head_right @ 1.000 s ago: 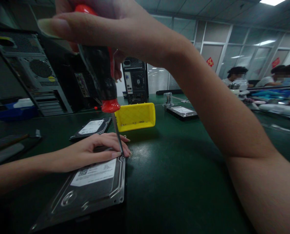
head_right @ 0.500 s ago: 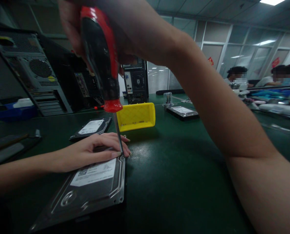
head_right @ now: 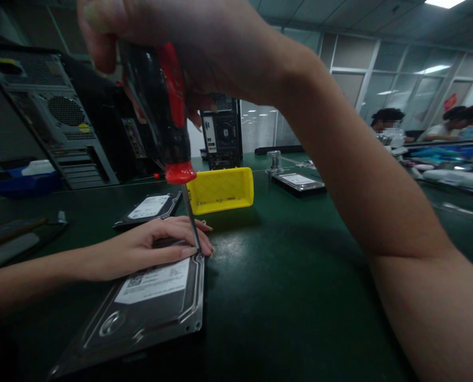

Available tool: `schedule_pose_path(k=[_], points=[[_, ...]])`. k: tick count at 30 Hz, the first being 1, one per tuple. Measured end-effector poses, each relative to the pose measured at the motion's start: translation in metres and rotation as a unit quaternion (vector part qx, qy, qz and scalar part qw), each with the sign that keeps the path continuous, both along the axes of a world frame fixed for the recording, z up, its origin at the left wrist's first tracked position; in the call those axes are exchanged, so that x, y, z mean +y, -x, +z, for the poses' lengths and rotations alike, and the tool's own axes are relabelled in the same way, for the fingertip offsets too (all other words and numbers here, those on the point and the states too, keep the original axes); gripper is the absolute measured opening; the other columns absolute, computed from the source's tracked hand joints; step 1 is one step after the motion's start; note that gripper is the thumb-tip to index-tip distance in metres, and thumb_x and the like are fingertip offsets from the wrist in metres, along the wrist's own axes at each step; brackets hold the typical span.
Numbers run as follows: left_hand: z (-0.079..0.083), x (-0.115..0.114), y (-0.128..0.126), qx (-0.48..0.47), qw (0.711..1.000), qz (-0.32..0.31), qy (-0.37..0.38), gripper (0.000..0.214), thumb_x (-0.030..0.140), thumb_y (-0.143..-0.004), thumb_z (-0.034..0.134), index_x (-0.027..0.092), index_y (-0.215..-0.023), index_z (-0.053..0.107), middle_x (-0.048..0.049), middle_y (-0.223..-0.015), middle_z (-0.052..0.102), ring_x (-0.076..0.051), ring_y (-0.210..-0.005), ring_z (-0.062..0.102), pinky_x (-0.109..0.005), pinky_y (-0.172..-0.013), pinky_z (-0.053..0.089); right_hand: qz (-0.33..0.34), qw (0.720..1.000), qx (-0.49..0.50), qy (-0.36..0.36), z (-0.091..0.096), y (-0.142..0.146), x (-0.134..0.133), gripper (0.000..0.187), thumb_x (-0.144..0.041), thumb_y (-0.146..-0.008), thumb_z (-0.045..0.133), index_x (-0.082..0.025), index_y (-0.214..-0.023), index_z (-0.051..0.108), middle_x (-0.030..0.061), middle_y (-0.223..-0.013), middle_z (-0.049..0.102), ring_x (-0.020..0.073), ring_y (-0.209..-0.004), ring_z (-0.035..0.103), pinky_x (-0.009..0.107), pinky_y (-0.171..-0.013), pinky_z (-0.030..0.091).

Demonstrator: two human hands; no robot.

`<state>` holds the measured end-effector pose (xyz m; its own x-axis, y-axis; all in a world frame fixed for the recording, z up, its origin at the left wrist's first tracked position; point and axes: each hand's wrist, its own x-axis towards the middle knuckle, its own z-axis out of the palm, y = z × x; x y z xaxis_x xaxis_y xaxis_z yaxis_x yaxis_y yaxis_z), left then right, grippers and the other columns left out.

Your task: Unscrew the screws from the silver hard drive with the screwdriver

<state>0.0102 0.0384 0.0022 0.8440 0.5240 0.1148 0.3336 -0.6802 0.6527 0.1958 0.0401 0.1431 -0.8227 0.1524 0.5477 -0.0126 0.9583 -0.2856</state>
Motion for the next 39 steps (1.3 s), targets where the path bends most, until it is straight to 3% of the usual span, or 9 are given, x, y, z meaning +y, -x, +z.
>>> schedule_pose_path(k=[7, 11, 16, 20, 24, 29, 39], points=[[-0.001, 0.0, 0.0, -0.004, 1.0, -0.003, -0.007, 0.023, 0.022, -0.096, 0.047, 0.024, -0.11, 0.065, -0.0014, -0.115, 0.062, -0.019, -0.118, 0.049, -0.034, -0.105, 0.034, 0.042, 0.999, 0.008, -0.01, 0.002, -0.002, 0.012, 0.024, -0.009, -0.078, 0.018, 0.003, -0.087, 0.037, -0.0056, -0.081, 0.048, -0.0091, -0.069, 0.052, 0.002, -0.069, 0.04], [-0.001, 0.0, 0.0, -0.004, 1.0, -0.005, -0.008, 0.023, 0.022, -0.096, 0.047, 0.025, -0.11, 0.065, -0.001, -0.115, 0.062, -0.019, -0.118, 0.049, -0.034, -0.106, 0.034, 0.061, 0.998, -0.003, -0.027, 0.005, -0.006, 0.019, 0.035, -0.022, -0.078, 0.035, 0.008, -0.094, 0.039, -0.0059, -0.086, 0.051, -0.0102, -0.076, 0.052, 0.0, -0.075, 0.04], [0.0, 0.001, 0.0, -0.003, 1.0, -0.002, -0.011, 0.023, 0.023, -0.096, 0.047, 0.025, -0.11, 0.065, -0.002, -0.115, 0.062, -0.021, -0.118, 0.049, -0.037, -0.106, 0.034, 0.044, 0.998, 0.002, -0.045, 0.004, -0.008, 0.019, 0.042, -0.02, -0.081, 0.031, 0.012, -0.108, 0.037, -0.0056, -0.091, 0.052, -0.0107, -0.074, 0.054, 0.001, -0.076, 0.041], [0.0, 0.0, -0.001, 0.0, 1.0, 0.0, -0.009, 0.023, 0.023, -0.096, 0.047, 0.026, -0.11, 0.065, -0.0012, -0.116, 0.062, -0.02, -0.119, 0.049, -0.036, -0.106, 0.034, 0.038, 0.999, 0.007, -0.03, 0.004, -0.009, 0.014, 0.041, -0.017, -0.08, 0.031, 0.013, -0.107, 0.04, -0.0056, -0.086, 0.053, -0.0103, -0.074, 0.054, -0.001, -0.073, 0.041], [-0.001, 0.0, 0.0, 0.0, 1.0, 0.0, -0.01, 0.023, 0.023, -0.096, 0.047, 0.025, -0.11, 0.065, -0.001, -0.116, 0.062, -0.02, -0.12, 0.048, -0.036, -0.107, 0.034, -0.006, 0.998, 0.006, -0.059, 0.006, -0.01, 0.012, 0.043, -0.012, -0.079, 0.024, 0.012, -0.109, 0.044, -0.0048, -0.09, 0.055, -0.0102, -0.069, 0.051, 0.001, -0.07, 0.042], [-0.001, 0.001, 0.001, 0.001, 1.0, -0.003, -0.007, 0.024, 0.023, -0.096, 0.046, 0.025, -0.111, 0.065, -0.0022, -0.116, 0.062, -0.021, -0.12, 0.048, -0.037, -0.106, 0.034, 0.007, 0.993, 0.016, -0.113, 0.004, -0.014, 0.016, 0.05, -0.011, -0.077, 0.017, 0.011, -0.114, 0.044, -0.004, -0.095, 0.054, -0.0101, -0.078, 0.053, 0.006, -0.082, 0.043], [-0.001, 0.002, 0.0, -0.007, 0.999, -0.021, -0.023, 0.025, 0.023, -0.096, 0.047, 0.022, -0.111, 0.067, -0.0037, -0.115, 0.064, -0.021, -0.115, 0.052, -0.04, -0.107, 0.035, -0.001, 0.992, 0.006, -0.127, 0.003, -0.015, 0.015, 0.042, -0.016, -0.082, 0.026, 0.011, -0.109, 0.044, -0.0051, -0.084, 0.051, -0.0098, -0.071, 0.052, 0.001, -0.073, 0.042]])
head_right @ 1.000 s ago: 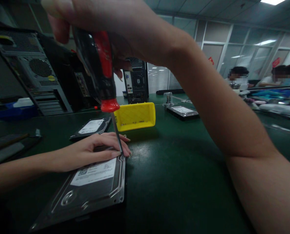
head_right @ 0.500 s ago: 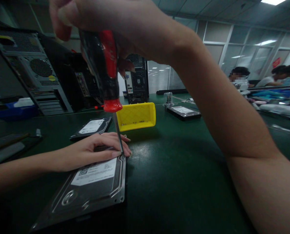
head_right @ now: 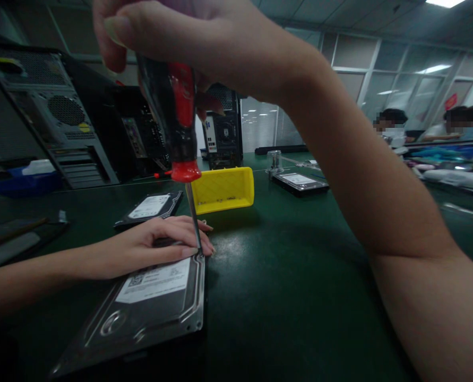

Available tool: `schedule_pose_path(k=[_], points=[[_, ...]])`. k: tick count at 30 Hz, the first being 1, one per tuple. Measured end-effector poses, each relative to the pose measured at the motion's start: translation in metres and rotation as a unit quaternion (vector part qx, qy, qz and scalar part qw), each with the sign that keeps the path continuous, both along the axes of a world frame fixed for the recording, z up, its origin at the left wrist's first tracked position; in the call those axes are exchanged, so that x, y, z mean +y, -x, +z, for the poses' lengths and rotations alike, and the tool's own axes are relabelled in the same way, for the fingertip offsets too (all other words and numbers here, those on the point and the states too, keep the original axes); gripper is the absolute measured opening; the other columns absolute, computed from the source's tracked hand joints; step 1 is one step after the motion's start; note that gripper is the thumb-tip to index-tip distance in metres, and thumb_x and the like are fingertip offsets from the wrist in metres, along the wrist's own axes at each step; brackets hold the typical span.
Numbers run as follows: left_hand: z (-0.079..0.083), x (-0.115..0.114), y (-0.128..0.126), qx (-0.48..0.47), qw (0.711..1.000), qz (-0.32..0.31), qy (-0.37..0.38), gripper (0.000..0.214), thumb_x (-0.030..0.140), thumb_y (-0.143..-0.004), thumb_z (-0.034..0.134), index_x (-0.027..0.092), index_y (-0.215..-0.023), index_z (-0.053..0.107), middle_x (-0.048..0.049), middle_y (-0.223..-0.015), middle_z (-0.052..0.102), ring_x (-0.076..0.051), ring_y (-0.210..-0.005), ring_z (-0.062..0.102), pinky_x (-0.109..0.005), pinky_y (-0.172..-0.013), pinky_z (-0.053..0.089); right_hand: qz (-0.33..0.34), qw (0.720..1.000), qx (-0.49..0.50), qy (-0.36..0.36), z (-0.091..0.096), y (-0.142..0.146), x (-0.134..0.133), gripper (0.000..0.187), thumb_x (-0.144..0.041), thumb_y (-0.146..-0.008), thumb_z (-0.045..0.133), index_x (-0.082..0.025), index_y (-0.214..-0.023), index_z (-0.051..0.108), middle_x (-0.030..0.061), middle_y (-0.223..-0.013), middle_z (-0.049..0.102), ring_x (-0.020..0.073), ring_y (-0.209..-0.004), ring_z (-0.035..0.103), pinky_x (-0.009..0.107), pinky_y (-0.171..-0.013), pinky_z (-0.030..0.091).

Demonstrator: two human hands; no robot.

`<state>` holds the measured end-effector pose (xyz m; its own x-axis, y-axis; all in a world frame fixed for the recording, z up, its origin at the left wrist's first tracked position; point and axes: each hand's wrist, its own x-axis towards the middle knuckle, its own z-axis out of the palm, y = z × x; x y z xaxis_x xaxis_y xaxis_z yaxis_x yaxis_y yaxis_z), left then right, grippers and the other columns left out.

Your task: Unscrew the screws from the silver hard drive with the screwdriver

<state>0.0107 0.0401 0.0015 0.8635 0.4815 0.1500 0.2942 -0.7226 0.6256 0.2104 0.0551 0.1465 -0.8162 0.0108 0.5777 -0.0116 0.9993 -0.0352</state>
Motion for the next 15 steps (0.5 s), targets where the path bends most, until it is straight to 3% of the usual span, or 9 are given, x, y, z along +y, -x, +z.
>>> schedule_pose_path(k=[15], points=[[0.0017, 0.001, 0.0008, 0.001, 1.0, -0.005, 0.014, 0.024, 0.019, -0.096, 0.048, 0.024, -0.112, 0.066, -0.0013, -0.117, 0.063, -0.018, -0.116, 0.051, -0.034, -0.106, 0.034, -0.004, 1.0, -0.003, -0.001, 0.0021, -0.0026, 0.0009, 0.041, -0.018, -0.083, 0.028, 0.009, -0.109, 0.044, -0.0072, -0.081, 0.052, -0.0113, -0.072, 0.052, -0.001, -0.074, 0.04]])
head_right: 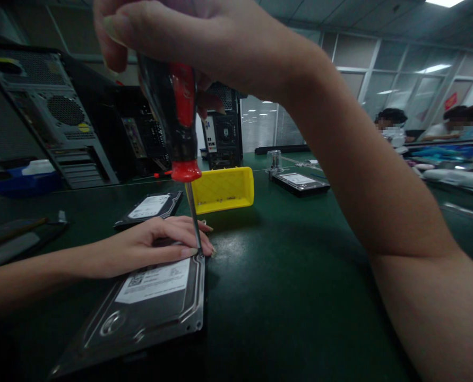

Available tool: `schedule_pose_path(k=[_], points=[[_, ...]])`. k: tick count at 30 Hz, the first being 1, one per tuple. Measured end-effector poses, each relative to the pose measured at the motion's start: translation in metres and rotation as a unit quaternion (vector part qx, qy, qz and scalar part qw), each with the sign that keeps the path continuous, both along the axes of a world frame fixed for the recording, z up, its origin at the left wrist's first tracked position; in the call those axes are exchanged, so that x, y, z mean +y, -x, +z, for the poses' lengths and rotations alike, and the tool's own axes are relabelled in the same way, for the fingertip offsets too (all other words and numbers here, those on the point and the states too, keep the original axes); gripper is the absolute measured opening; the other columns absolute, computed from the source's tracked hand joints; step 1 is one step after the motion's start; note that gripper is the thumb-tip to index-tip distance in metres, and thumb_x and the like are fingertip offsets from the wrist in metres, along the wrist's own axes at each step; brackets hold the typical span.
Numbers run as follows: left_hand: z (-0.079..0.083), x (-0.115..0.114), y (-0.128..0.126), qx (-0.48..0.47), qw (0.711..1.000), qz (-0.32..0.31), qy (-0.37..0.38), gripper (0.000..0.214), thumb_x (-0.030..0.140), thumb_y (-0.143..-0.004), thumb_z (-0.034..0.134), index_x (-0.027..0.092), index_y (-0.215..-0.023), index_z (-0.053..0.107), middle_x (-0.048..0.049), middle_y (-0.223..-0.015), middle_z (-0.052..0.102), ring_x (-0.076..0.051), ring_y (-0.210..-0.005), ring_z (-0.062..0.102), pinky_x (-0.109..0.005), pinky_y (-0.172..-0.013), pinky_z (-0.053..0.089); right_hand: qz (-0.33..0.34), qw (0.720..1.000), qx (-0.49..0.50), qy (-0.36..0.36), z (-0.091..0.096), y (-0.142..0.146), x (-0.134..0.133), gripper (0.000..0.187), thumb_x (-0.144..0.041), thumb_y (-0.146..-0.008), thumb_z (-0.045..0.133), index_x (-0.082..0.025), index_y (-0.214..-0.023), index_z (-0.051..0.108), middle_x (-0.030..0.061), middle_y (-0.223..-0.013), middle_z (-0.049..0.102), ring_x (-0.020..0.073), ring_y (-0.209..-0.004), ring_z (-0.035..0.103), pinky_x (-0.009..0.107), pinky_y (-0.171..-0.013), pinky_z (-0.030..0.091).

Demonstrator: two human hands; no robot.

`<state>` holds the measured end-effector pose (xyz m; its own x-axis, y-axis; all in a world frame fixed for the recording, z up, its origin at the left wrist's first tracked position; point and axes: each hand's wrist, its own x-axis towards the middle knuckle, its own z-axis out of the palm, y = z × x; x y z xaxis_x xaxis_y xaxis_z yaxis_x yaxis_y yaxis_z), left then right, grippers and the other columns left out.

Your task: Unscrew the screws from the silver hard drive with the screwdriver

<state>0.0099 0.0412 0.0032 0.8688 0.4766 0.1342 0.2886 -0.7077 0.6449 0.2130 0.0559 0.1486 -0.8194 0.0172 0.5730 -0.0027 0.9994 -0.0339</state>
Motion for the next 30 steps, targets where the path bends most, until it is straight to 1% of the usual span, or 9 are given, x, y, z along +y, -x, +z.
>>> schedule_pose_path(k=[6, 10, 14, 17, 20, 24, 26, 30], points=[[-0.0006, 0.0004, 0.0002, 0.001, 1.0, 0.0, 0.0, 0.025, 0.02, -0.096, 0.048, 0.023, -0.112, 0.066, -0.0025, -0.115, 0.063, -0.019, -0.116, 0.051, -0.036, -0.106, 0.034, -0.006, 1.0, -0.005, -0.003, -0.002, 0.001, 0.0015, 0.04, -0.021, -0.082, 0.032, 0.008, -0.107, 0.046, -0.0065, -0.082, 0.052, -0.0092, -0.071, 0.054, 0.001, -0.071, 0.042], [-0.0022, 0.001, 0.0001, -0.003, 1.0, -0.001, 0.001, 0.024, 0.021, -0.096, 0.049, 0.023, -0.111, 0.067, -0.003, -0.115, 0.064, -0.02, -0.116, 0.051, -0.036, -0.106, 0.035, -0.017, 1.0, -0.01, -0.013, -0.0006, 0.0002, -0.0003, 0.042, -0.022, -0.083, 0.032, 0.008, -0.109, 0.045, -0.0075, -0.083, 0.051, -0.0109, -0.067, 0.051, 0.0, -0.069, 0.041], [-0.0022, 0.0005, 0.0002, 0.002, 1.0, 0.009, 0.006, 0.024, 0.02, -0.096, 0.049, 0.023, -0.111, 0.067, -0.0026, -0.114, 0.063, -0.019, -0.116, 0.052, -0.036, -0.106, 0.035, -0.032, 0.999, -0.022, -0.033, 0.002, -0.0023, -0.0012, 0.045, -0.02, -0.084, 0.027, 0.009, -0.114, 0.042, -0.0074, -0.086, 0.05, -0.0114, -0.072, 0.05, -0.002, -0.07, 0.04], [-0.002, -0.0006, 0.0006, 0.005, 1.0, 0.011, 0.011, 0.024, 0.02, -0.096, 0.049, 0.024, -0.111, 0.066, -0.0015, -0.115, 0.062, -0.018, -0.117, 0.051, -0.035, -0.107, 0.034, -0.022, 0.999, -0.023, -0.039, 0.0023, -0.0036, -0.0003, 0.046, -0.023, -0.085, 0.03, 0.01, -0.115, 0.042, -0.0065, -0.088, 0.05, -0.0105, -0.076, 0.051, -0.001, -0.072, 0.041], [-0.0022, -0.001, 0.0007, 0.004, 1.0, 0.014, 0.009, 0.024, 0.019, -0.096, 0.048, 0.025, -0.111, 0.066, -0.0003, -0.115, 0.062, -0.017, -0.116, 0.051, -0.034, -0.107, 0.034, -0.022, 0.998, -0.026, -0.044, 0.001, -0.0034, 0.0006, 0.049, -0.027, -0.086, 0.032, 0.01, -0.116, 0.043, -0.0058, -0.089, 0.05, -0.0108, -0.073, 0.049, -0.002, -0.07, 0.04], [-0.0025, -0.0004, 0.0001, 0.003, 1.0, 0.022, 0.01, 0.023, 0.019, -0.096, 0.048, 0.025, -0.109, 0.066, 0.0009, -0.114, 0.063, -0.017, -0.117, 0.051, -0.033, -0.107, 0.034, -0.024, 0.999, -0.026, -0.036, 0.0001, -0.0027, 0.0005, 0.05, -0.027, -0.086, 0.031, 0.011, -0.116, 0.043, -0.0054, -0.087, 0.05, -0.0097, -0.075, 0.05, -0.001, -0.071, 0.041], [-0.0024, -0.0004, -0.0003, 0.001, 1.0, 0.024, 0.013, 0.023, 0.019, -0.096, 0.048, 0.025, -0.108, 0.066, 0.0011, -0.114, 0.063, -0.017, -0.117, 0.05, -0.033, -0.106, 0.034, -0.028, 0.999, -0.026, -0.039, 0.0007, -0.0032, 0.0, 0.05, -0.028, -0.086, 0.031, 0.011, -0.115, 0.043, -0.0048, -0.088, 0.049, -0.0088, -0.077, 0.05, -0.002, -0.069, 0.04], [-0.0022, -0.0014, -0.0005, -0.004, 1.0, 0.027, 0.014, 0.022, 0.02, -0.096, 0.048, 0.024, -0.108, 0.066, 0.0003, -0.113, 0.064, -0.017, -0.117, 0.051, -0.031, -0.105, 0.036, -0.03, 0.998, -0.027, -0.053, 0.0015, -0.0043, 0.0, 0.047, -0.025, -0.087, 0.028, 0.011, -0.113, 0.042, -0.0056, -0.087, 0.049, -0.0109, -0.071, 0.048, -0.004, -0.067, 0.039]])
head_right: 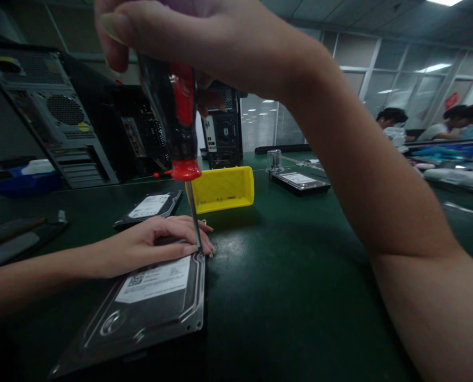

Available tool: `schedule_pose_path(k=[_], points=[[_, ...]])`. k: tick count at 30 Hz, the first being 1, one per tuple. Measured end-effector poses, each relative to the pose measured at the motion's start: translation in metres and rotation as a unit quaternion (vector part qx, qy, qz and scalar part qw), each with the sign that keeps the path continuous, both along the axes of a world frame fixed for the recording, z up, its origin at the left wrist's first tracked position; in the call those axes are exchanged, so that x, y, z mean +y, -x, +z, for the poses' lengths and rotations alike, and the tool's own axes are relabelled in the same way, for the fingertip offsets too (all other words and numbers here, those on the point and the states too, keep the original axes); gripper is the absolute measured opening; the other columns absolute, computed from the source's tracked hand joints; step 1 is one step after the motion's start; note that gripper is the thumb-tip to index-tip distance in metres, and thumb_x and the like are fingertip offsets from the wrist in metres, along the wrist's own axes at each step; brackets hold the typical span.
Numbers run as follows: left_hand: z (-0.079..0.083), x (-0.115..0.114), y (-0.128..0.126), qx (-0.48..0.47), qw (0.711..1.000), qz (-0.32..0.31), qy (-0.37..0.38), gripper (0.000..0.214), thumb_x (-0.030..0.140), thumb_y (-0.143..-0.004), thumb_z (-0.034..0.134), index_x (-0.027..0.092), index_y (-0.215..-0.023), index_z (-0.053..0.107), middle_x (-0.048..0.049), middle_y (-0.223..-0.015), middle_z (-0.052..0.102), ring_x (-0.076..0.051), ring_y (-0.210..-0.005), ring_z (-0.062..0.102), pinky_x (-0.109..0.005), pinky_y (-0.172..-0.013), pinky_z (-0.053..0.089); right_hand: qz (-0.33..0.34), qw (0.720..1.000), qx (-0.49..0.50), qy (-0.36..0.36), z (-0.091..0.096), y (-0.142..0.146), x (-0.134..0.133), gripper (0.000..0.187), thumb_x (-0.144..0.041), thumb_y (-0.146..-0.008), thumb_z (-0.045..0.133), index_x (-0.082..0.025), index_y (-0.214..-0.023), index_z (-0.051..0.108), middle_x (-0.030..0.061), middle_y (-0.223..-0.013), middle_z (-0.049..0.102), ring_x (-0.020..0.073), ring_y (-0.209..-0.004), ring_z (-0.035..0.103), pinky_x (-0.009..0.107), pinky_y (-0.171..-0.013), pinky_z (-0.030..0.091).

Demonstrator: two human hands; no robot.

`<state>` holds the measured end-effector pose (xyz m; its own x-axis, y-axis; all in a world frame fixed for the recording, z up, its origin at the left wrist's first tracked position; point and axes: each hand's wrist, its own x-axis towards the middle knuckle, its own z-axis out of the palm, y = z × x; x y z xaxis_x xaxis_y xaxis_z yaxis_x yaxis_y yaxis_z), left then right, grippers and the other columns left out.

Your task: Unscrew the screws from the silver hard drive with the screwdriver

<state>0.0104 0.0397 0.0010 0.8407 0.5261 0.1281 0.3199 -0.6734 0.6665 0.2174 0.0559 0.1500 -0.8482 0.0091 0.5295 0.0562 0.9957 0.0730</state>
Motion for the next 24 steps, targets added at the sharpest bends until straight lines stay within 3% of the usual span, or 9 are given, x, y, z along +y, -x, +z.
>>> schedule_pose_path(k=[6, 11, 16, 24], points=[[-0.0002, -0.0004, 0.0006, 0.003, 1.0, 0.017, -0.002, 0.021, 0.02, -0.095, 0.049, 0.024, -0.107, 0.066, 0.0016, -0.114, 0.063, -0.016, -0.117, 0.05, -0.03, -0.103, 0.037, 0.003, 1.0, -0.015, -0.014, -0.0005, 0.0, 0.0016, 0.044, -0.013, -0.083, 0.016, 0.008, -0.112, 0.042, -0.007, -0.087, 0.05, -0.0135, -0.063, 0.046, -0.003, -0.066, 0.039], [-0.0015, 0.0002, 0.0004, 0.0, 1.0, 0.007, -0.004, 0.021, 0.019, -0.095, 0.05, 0.023, -0.107, 0.067, 0.0014, -0.114, 0.063, -0.016, -0.117, 0.051, -0.028, -0.103, 0.037, 0.004, 1.0, 0.01, -0.006, 0.0, -0.0008, 0.0019, 0.047, -0.012, -0.081, 0.016, 0.008, -0.115, 0.042, -0.0056, -0.091, 0.052, -0.0108, -0.075, 0.049, -0.003, -0.067, 0.038], [-0.0009, 0.0013, -0.0006, -0.003, 1.0, 0.002, -0.009, 0.021, 0.018, -0.095, 0.05, 0.022, -0.106, 0.067, 0.0008, -0.113, 0.064, -0.015, -0.115, 0.052, -0.028, -0.104, 0.036, 0.014, 1.0, 0.007, -0.02, 0.0015, -0.0008, 0.0048, 0.05, -0.012, -0.08, 0.014, 0.009, -0.114, 0.044, -0.0049, -0.096, 0.053, -0.01, -0.082, 0.049, 0.004, -0.08, 0.042], [-0.0003, -0.0004, -0.0004, -0.003, 1.0, -0.002, -0.007, 0.021, 0.017, -0.095, 0.05, 0.022, -0.106, 0.067, 0.0011, -0.113, 0.064, -0.015, -0.116, 0.052, -0.029, -0.104, 0.037, 0.003, 1.0, 0.008, -0.005, -0.0013, 0.0007, 0.0025, 0.05, -0.014, -0.08, 0.017, 0.009, -0.116, 0.043, -0.007, -0.093, 0.052, -0.0131, -0.075, 0.048, -0.004, -0.073, 0.036]])
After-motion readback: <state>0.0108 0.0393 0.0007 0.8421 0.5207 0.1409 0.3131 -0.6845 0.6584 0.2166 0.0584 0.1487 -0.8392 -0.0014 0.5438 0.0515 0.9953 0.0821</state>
